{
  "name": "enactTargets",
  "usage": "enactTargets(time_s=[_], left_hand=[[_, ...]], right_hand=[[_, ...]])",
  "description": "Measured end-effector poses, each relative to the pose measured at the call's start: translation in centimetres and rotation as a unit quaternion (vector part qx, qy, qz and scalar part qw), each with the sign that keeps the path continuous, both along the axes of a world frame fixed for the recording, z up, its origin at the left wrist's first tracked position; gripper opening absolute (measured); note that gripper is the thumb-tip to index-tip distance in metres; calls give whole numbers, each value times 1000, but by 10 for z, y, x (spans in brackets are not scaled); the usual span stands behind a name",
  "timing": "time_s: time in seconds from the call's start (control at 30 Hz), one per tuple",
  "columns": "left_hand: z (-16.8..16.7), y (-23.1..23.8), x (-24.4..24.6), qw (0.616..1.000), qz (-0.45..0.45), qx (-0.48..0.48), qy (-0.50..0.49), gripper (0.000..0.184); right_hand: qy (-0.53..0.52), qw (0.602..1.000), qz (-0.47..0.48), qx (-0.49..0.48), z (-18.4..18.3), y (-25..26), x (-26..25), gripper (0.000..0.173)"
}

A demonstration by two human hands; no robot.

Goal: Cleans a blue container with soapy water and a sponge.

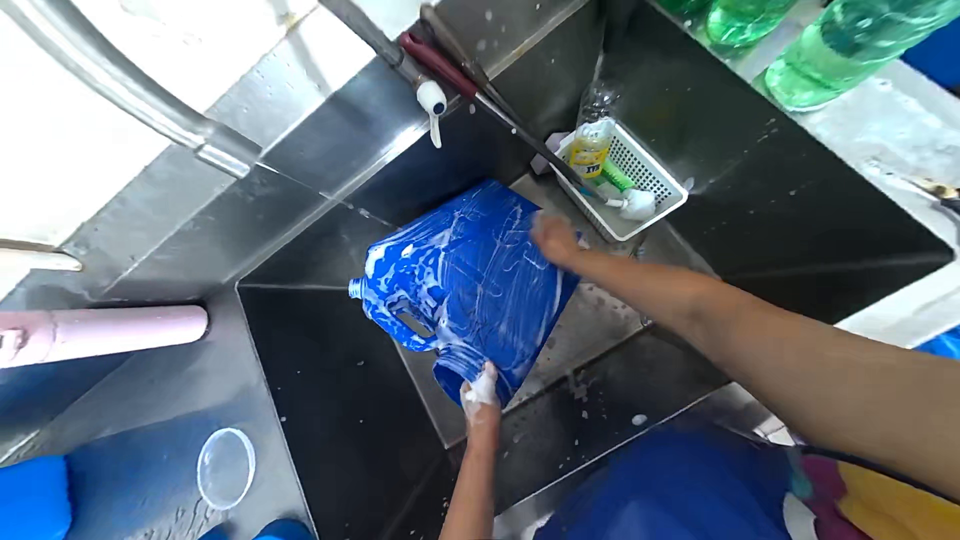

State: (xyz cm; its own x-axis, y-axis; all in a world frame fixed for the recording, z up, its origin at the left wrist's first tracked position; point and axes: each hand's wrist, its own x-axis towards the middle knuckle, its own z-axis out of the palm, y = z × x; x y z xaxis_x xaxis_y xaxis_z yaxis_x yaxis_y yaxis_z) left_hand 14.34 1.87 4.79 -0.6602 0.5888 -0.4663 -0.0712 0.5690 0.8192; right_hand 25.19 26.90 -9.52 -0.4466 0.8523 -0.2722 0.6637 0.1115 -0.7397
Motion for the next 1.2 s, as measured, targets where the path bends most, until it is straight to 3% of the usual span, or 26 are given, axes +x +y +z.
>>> enactTargets(time_s=[0.07,0.13,0.2,0.23,0.3,0.4,0.47,0.53,0.6,0.67,0.73,0.8,0.83,0.9,1.0,1.03,1.13,1.2], left_hand=[[22,11,19,998,20,51,-38,23],[51,9,23,981,66,133,-121,23],[73,4,8,943,111,197,-244,41],[74,4,-4,922,142,200,-301,45],[53,0,-25,894,209,158,-363,39],[14,-6,-40,881,291,142,-345,34],[10,-3,-44,886,296,163,-319,38],[12,1,-53,888,282,184,-312,34],[5,-7,-62,918,226,180,-273,30],[-2,-30,-74,959,132,107,-227,31],[-17,-51,-79,981,43,47,-185,48],[-28,-55,-78,990,14,20,-139,56],[-33,-53,-79,993,16,21,-112,58],[-41,-52,-98,999,17,28,-29,58],[-45,-68,-136,997,36,7,65,55],[-42,-78,-143,996,42,-7,79,55],[-39,-91,-153,994,51,-26,95,53],[-37,-90,-152,993,57,-36,101,53]], right_hand=[[94,985,126,76,87,-59,-28,41],[203,928,285,126,176,-127,-26,30],[254,891,326,187,209,-160,-8,30],[246,895,284,239,196,-156,-2,28],[129,937,175,273,149,-106,20,34],[-76,977,50,194,124,-24,46,43],[-105,977,46,178,140,-70,10,45],[-29,969,155,192,153,-166,-49,40],[54,945,257,197,161,-218,-71,33],[39,964,218,146,148,-194,-48,41],[-25,980,66,184,119,-122,2,48],[-77,979,-65,178,117,-63,37,50],[-75,977,-98,175,119,-62,33,51],[-24,981,-39,191,114,-116,-15,52],[8,963,221,151,117,-196,-69,58],[-2,959,244,144,120,-193,-61,56],[-103,971,178,122,114,-139,14,63],[-168,959,212,81,118,-131,53,68]])
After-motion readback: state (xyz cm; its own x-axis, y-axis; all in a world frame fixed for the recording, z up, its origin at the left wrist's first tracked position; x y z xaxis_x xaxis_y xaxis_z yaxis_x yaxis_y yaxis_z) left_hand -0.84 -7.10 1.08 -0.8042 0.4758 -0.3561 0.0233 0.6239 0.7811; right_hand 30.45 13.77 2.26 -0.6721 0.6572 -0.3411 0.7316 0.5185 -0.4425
